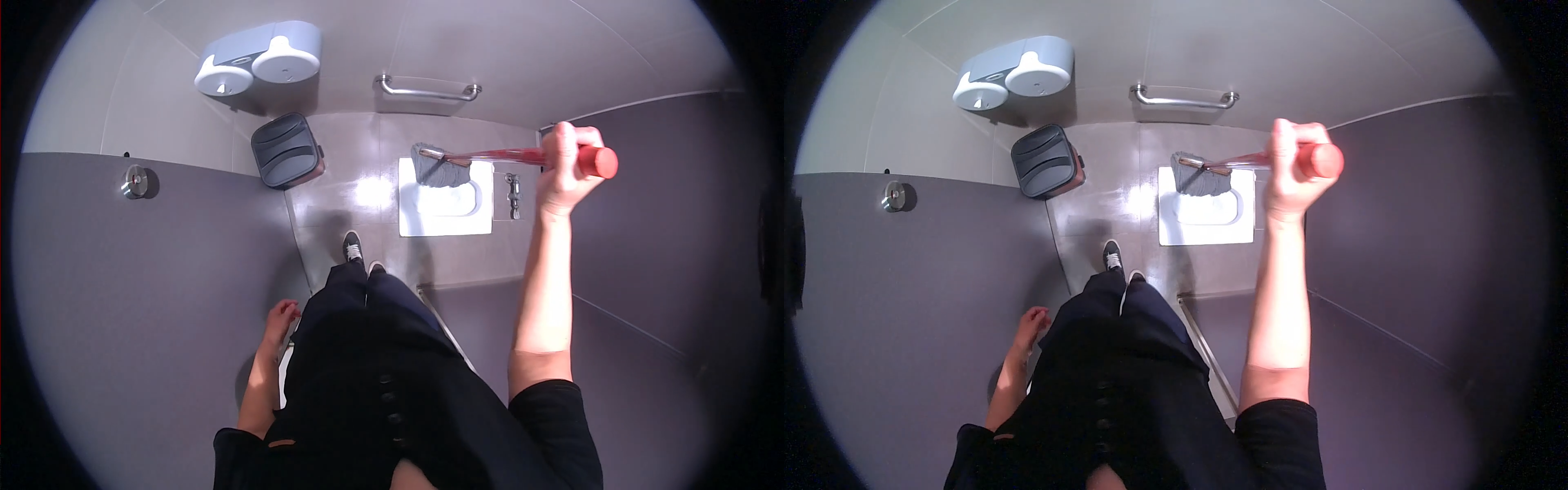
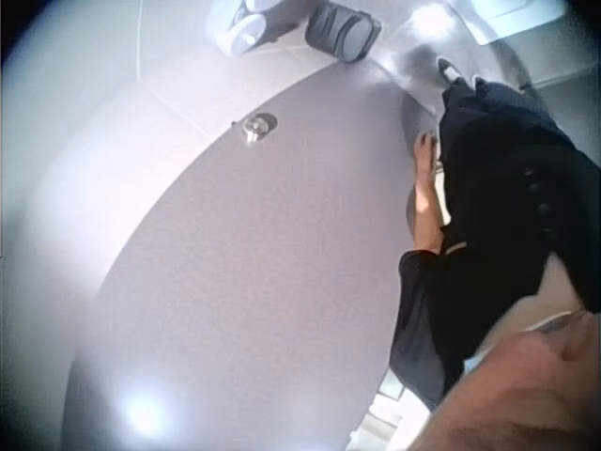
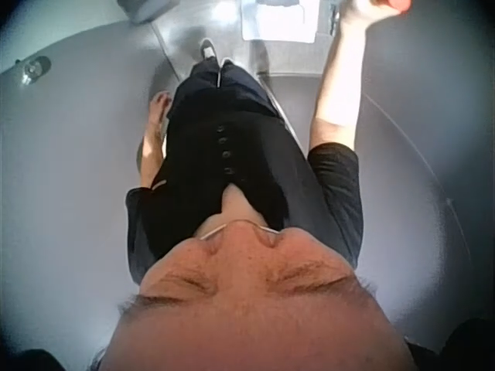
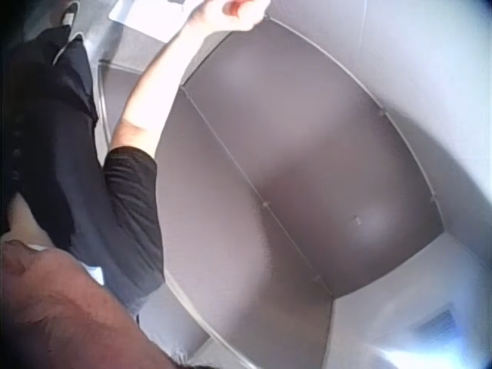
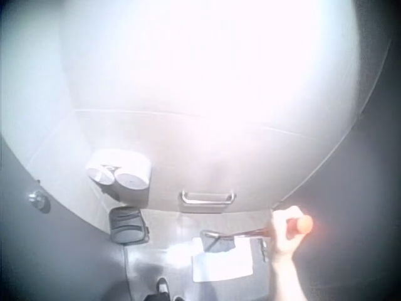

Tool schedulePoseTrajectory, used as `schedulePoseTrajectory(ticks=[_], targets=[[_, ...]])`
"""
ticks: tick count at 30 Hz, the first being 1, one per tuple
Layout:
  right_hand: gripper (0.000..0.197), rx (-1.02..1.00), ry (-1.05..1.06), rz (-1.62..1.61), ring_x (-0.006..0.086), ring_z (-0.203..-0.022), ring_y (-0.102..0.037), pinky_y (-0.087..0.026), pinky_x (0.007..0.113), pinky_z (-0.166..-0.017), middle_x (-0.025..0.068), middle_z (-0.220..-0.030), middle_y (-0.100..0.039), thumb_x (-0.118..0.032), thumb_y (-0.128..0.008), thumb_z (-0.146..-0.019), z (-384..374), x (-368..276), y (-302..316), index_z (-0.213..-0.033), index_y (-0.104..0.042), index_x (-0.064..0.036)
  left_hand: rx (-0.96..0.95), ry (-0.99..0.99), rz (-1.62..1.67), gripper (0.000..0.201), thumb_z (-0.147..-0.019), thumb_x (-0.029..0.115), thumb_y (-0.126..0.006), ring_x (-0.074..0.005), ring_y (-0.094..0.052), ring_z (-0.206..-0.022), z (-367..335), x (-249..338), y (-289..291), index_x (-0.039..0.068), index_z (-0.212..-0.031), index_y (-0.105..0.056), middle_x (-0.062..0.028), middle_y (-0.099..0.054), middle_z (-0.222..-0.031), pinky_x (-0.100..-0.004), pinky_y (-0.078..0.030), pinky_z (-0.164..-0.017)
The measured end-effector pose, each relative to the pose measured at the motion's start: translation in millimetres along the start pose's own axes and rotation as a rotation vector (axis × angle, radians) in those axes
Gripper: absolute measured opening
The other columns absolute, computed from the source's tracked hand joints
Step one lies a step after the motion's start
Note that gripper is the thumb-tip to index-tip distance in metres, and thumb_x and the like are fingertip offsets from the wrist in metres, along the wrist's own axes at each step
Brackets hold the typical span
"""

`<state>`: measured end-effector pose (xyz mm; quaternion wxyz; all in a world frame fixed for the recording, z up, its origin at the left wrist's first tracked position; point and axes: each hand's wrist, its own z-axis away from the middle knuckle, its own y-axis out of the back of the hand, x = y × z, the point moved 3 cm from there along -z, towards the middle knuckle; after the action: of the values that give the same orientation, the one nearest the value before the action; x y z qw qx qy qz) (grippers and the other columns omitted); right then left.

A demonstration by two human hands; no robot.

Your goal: Mopping the floor inside a bathroom stall around a toilet.

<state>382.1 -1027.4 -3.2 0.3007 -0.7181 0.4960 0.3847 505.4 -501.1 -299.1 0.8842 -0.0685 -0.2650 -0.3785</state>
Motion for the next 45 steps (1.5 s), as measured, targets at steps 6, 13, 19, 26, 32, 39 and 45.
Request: schedulePoseTrajectory(ticks=[6,13,19,26,32,39,45], targets=[[0.021,-0.033,0.269,0.19,0.009,-0.055,-0.051,-0.04,0.023,-0.051,0.0036,-0.06,-0.052,0.0,-0.068,-0.068,54.9,-24.5,-10.4,-0.06,-0.049,-0.0042,0.004,-0.205,-0.172,0.019,-0.088,0.014,-0.047,-0.0108,-0.054,-0.076,39.4,39.2,-30.6,0.003,-0.101,-0.055,-0.0024,-0.057,-0.081,-0.0243,-0.043,-0.076],[0.017,-0.563,0.266,0.096,0.0201,-0.053,-0.051,-0.04,0.031,-0.048,0.0026,-0.056,-0.05,-0.015,-0.066,-0.061,186.9,-59.0,-51.2,-0.061,-0.05,-0.0091,-0.04,-0.256,0.018,0.03,-0.091,0.028,-0.043,-0.0139,-0.052,-0.091,141.2,90.7,-89.4,0.004,-0.109,-0.05,-0.0051,-0.055,-0.096,-0.026,-0.041,-0.082],[0.02,-0.774,0.205,-0.021,0.022,-0.056,-0.051,-0.04,0.033,-0.052,0.0043,-0.06,-0.052,-0.019,-0.063,-0.055,290.5,-76.4,-55.3,-0.066,-0.052,-0.0078,-0.242,-0.409,0.447,0.05,-0.092,0.04,-0.032,-0.0205,-0.045,-0.111,199.3,107.6,-117.5,0.003,-0.125,-0.036,-0.0098,-0.043,-0.117,-0.0344,-0.043,-0.088],[0.027,-0.82,0.168,0.024,0.0224,-0.058,-0.053,-0.041,0.033,-0.052,0.0055,-0.062,-0.053,-0.022,-0.067,-0.05,353.8,-85.2,-42.9,-0.067,-0.052,-0.0072,-0.351,-0.3,0.438,0.051,-0.092,0.04,-0.032,-0.0189,-0.048,-0.107,221.1,88.7,-132.0,0.0,-0.123,-0.039,-0.0105,-0.044,-0.121,-0.0309,-0.044,-0.086],[0.019,-0.743,0.194,0.031,0.023,-0.06,-0.056,-0.043,0.033,-0.055,0.0066,-0.062,-0.054,-0.017,-0.061,-0.055,392.0,-120.4,-28.8,-0.068,-0.053,-0.0061,-0.309,-0.291,0.445,0.046,-0.093,0.034,-0.03,-0.0189,-0.046,-0.109,230.1,25.0,-120.2,-0.001,-0.121,-0.04,-0.0103,-0.045,-0.12,-0.0305,-0.039,-0.09],[0.018,-0.785,0.217,0.02,0.0227,-0.061,-0.056,-0.045,0.033,-0.057,0.007,-0.062,-0.053,-0.014,-0.059,-0.055,513.7,-195.9,-17.2,-0.07,-0.053,-0.0044,-0.365,-0.628,0.364,0.05,-0.084,0.043,-0.041,-0.0271,-0.046,-0.104,266.7,-84.1,-89.3,-0.002,-0.106,-0.043,-0.0215,-0.048,-0.109,-0.0366,-0.033,-0.093],[0.022,-0.998,0.177,-0.06,0.0267,-0.061,-0.055,-0.044,0.037,-0.057,0.009,-0.063,-0.053,-0.01,-0.061,-0.052,663.6,-247.9,-9.7,-0.071,-0.051,-0.0043,-0.362,-0.676,0.342,0.043,-0.085,0.039,-0.04,-0.0256,-0.047,-0.103,314.1,-217.6,-32.5,-0.001,-0.099,-0.045,-0.0215,-0.049,-0.109,-0.0362,-0.034,-0.092]])
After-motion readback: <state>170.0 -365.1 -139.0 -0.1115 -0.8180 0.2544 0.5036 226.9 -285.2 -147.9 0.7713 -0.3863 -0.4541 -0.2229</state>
